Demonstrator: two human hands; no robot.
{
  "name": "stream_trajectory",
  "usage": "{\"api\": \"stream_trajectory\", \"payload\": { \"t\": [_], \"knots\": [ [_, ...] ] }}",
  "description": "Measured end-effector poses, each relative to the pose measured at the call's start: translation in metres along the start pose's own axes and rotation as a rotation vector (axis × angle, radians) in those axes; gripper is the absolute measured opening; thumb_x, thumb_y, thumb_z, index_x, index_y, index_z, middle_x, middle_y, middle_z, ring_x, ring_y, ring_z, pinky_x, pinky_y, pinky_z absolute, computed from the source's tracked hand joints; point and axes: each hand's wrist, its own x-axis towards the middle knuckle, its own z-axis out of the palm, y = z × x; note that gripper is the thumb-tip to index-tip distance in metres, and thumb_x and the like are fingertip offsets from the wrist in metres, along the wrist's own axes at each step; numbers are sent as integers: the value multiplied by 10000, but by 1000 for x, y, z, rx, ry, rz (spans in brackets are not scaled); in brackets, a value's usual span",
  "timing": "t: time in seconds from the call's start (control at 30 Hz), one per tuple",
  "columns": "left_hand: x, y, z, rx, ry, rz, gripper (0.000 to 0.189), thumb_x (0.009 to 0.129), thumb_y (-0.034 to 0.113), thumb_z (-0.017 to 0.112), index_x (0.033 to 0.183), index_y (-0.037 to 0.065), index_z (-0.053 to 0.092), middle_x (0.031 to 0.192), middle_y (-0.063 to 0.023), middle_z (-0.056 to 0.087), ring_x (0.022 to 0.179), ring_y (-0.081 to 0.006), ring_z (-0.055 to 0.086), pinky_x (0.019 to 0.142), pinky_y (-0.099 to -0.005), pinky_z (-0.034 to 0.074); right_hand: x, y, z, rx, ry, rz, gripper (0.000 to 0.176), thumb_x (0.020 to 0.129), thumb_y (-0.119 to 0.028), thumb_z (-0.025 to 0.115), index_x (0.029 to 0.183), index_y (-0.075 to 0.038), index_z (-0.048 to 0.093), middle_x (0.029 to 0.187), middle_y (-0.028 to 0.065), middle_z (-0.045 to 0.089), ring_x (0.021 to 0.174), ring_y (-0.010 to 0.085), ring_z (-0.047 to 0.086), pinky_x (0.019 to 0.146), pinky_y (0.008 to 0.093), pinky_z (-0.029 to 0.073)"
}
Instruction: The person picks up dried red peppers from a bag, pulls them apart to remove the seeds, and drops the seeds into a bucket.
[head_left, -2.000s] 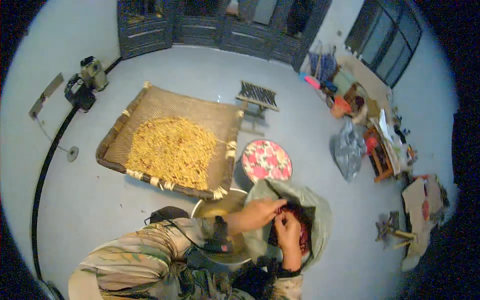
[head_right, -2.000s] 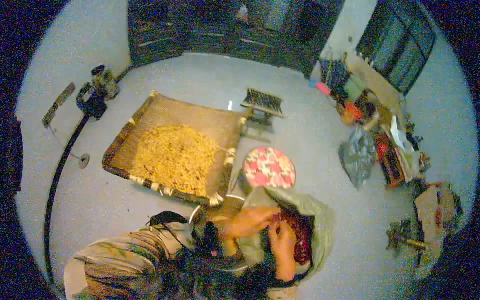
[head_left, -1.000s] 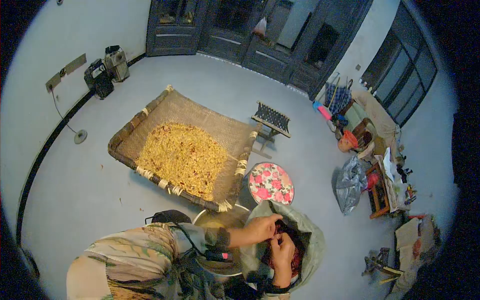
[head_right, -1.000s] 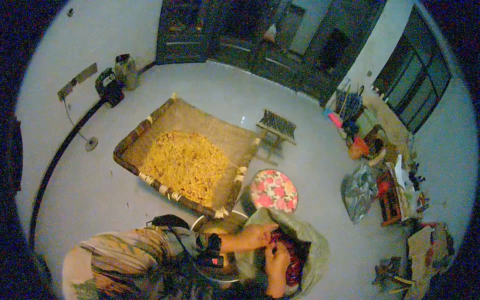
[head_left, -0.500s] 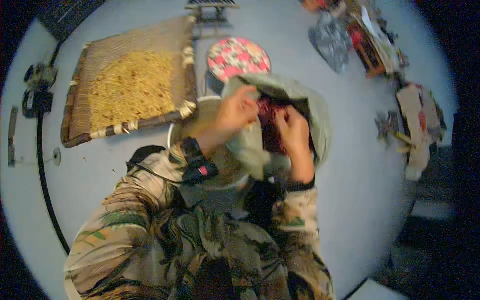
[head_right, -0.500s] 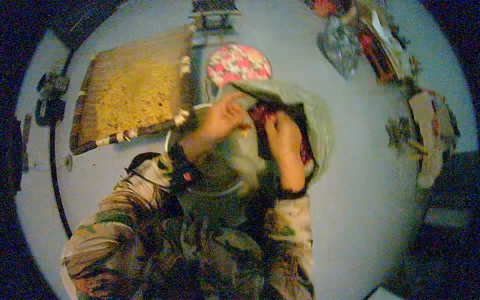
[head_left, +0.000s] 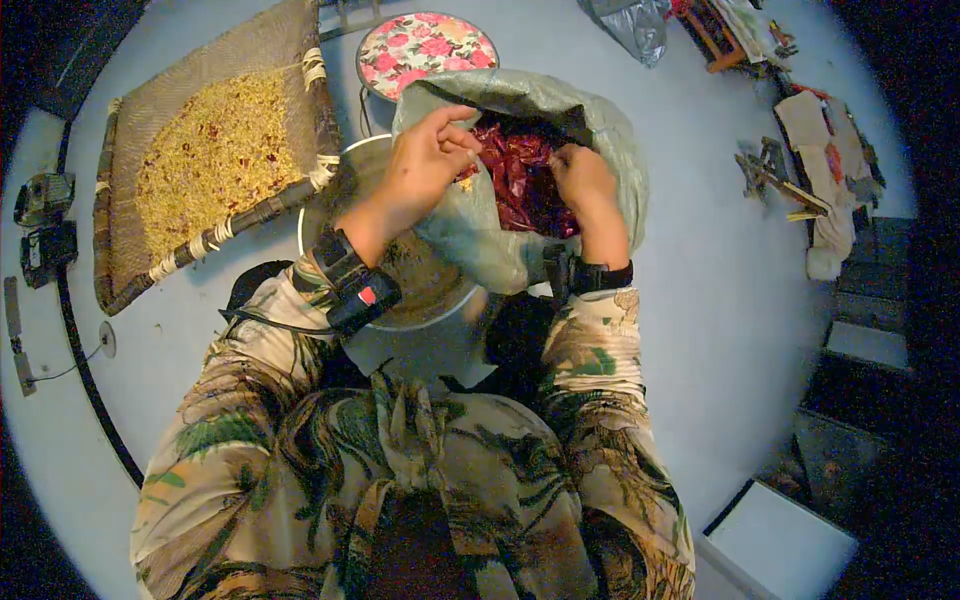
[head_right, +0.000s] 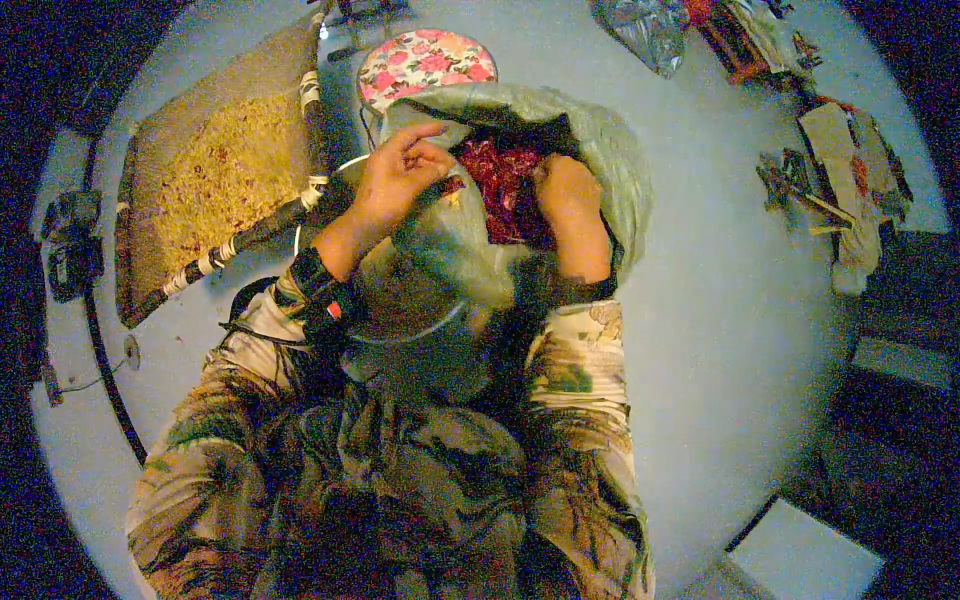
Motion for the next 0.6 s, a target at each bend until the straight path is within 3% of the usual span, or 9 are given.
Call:
{"api": "stream_trajectory", "payload": {
  "t": [0.23, 0.33, 0.43, 0.53, 0.6],
  "knots": [
    [-1, 8, -1, 63, -27, -10, 409, 879, 36, 597, 1280, 9, 515, 1025, -97, 656, 903, -143, 615, 840, -271, 498, 18, 6, 15, -22, -21, 35, 301, 896, -351, 582, 1046, -112, 686, 1014, 187, 673, 980, 390, 628, 836, 477, 493],
    [-4, 22, -5, 354, -67, -64, 347, 853, 33, 603, 1195, -3, 558, 968, -146, 659, 884, -220, 664, 755, -317, 537, 20, 1, 18, -8, -56, 39, 306, 896, -349, 579, 1048, -105, 683, 1019, 190, 670, 978, 394, 626, 836, 479, 493],
    [1, 6, -6, 802, -144, 70, 372, 837, 97, 625, 1180, -19, 539, 939, -199, 655, 882, -346, 657, 758, -407, 529, 18, -6, 15, -7, -48, 26, 313, 895, -343, 575, 1043, -87, 677, 1015, 199, 667, 974, 394, 627, 837, 480, 492],
    [-5, -6, -8, 817, -163, 304, 364, 819, 111, 624, 1145, -14, 520, 935, -226, 648, 887, -426, 620, 759, -483, 499, 21, -10, 20, -8, -39, -26, 308, 885, -327, 589, 1041, -73, 670, 1007, 210, 665, 965, 395, 626, 833, 475, 490],
    [-4, -5, -7, 893, -244, 230, 322, 823, 92, 589, 1119, -6, 511, 927, -219, 650, 871, -423, 621, 740, -494, 492, 20, -16, 26, 45, -112, -76, 305, 874, -314, 602, 1047, -71, 666, 1008, 214, 664, 961, 398, 623, 830, 472, 490]
  ]
}}
